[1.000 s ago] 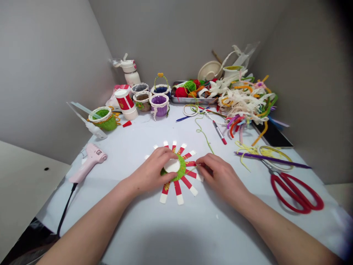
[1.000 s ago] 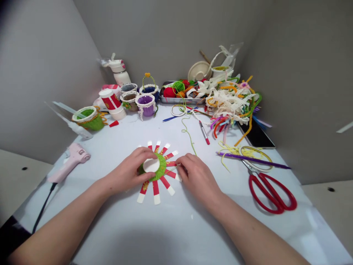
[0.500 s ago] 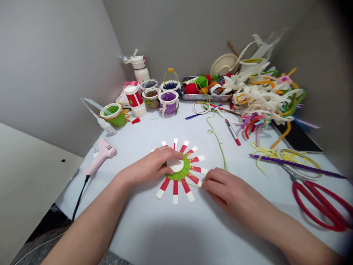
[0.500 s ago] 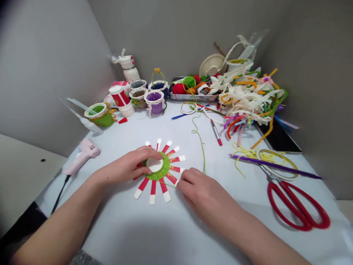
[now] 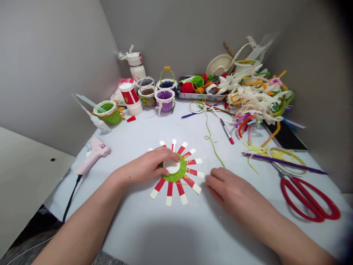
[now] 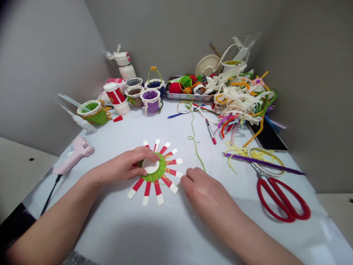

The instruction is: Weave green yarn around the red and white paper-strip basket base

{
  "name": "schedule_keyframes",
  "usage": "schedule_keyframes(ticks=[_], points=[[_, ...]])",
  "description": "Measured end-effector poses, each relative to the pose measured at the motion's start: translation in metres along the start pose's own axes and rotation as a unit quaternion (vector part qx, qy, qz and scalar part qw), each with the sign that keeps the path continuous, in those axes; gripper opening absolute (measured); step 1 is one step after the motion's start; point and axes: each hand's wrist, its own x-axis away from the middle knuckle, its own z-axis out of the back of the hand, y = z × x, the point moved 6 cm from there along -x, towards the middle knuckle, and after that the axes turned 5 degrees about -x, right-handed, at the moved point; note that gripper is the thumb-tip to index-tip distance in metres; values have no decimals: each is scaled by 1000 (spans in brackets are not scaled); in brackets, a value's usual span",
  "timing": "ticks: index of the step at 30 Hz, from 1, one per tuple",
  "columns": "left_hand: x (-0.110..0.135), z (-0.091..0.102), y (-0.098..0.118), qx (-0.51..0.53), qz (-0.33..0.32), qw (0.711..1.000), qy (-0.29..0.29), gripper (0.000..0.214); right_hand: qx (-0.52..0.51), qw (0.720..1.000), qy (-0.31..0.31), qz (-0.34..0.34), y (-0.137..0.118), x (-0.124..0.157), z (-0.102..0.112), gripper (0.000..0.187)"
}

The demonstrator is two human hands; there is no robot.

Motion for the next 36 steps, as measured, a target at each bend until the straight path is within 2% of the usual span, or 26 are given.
schedule_keyframes(ticks=[4, 8, 11, 15, 20, 22, 26, 30, 36], points=[[-3, -7, 4, 17, -10, 1000, -7, 38, -34, 995, 81, -41, 14, -13, 2, 21], [-5, -17, 6, 19, -20, 1000, -5, 34, -99, 977, 166, -92, 25, -24, -1, 18], [-5, -19, 7, 5, -26, 1000, 10, 29, -117, 972, 171, -106, 27, -29, -8, 17], [-6, -21, 13, 12, -36, 998, 45, 37, -122, 972, 159, -120, 29, -30, -12, 16], [-12, -26, 16, -2, 30, 988, 149, 44, -122, 972, 159, -121, 31, -30, -14, 14], [-13, -30, 14, -30, 64, 983, 172, 49, -122, 972, 165, -116, 31, -30, -13, 14], [-11, -29, 8, -53, 82, 982, 163, 47, -124, 971, 180, -102, 31, -28, -7, 14], [-8, -16, 1, -42, 76, 986, 140, 47, -128, 972, 187, -65, 25, -23, 5, 15], [-7, -8, -6, -24, 82, 994, 68, 51, -109, 982, 154, 12, 3, -14, 18, 20]])
